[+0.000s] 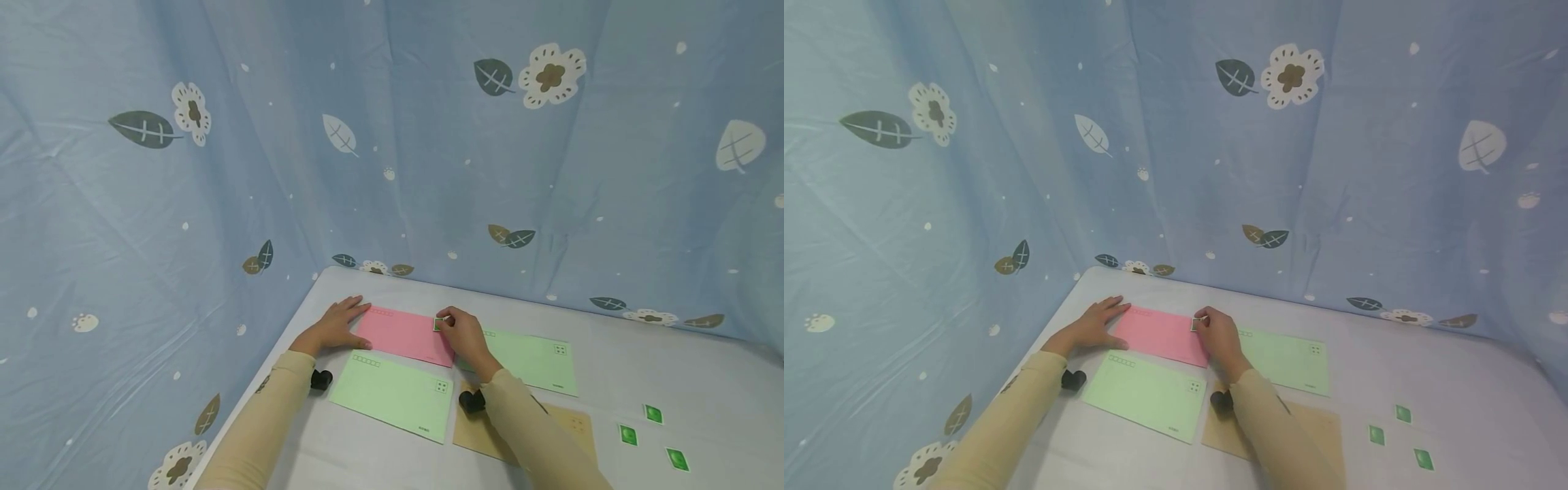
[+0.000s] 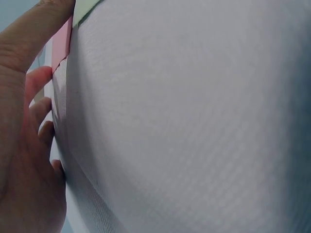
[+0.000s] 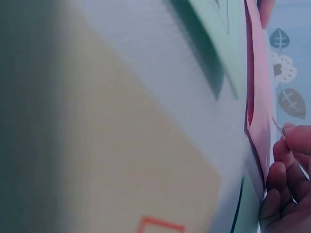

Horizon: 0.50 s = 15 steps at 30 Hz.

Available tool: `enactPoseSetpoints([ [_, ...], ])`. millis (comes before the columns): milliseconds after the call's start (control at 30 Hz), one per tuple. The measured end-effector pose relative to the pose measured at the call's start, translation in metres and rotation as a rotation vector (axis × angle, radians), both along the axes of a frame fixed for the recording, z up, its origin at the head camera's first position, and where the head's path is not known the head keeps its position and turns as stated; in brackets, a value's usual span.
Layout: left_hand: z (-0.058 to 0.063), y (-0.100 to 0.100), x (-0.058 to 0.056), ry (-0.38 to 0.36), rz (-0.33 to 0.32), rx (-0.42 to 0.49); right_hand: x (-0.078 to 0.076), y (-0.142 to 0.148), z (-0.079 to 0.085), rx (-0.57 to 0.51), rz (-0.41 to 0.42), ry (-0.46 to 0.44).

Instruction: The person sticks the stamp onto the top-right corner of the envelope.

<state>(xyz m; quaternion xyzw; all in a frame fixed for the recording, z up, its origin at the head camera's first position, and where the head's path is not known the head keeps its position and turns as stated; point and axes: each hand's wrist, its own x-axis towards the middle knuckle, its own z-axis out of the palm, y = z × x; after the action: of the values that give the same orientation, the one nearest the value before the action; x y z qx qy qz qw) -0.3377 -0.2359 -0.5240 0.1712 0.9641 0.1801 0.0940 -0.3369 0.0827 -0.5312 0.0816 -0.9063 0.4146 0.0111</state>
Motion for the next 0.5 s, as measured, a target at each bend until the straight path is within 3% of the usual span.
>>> enactPoseSetpoints([
  [500,-0.0013,0.0007,-0.0015,-0.005,0.017,-0.008,-0.0027,-0.0049,0.0018,0.111,-0.01,-0.006],
])
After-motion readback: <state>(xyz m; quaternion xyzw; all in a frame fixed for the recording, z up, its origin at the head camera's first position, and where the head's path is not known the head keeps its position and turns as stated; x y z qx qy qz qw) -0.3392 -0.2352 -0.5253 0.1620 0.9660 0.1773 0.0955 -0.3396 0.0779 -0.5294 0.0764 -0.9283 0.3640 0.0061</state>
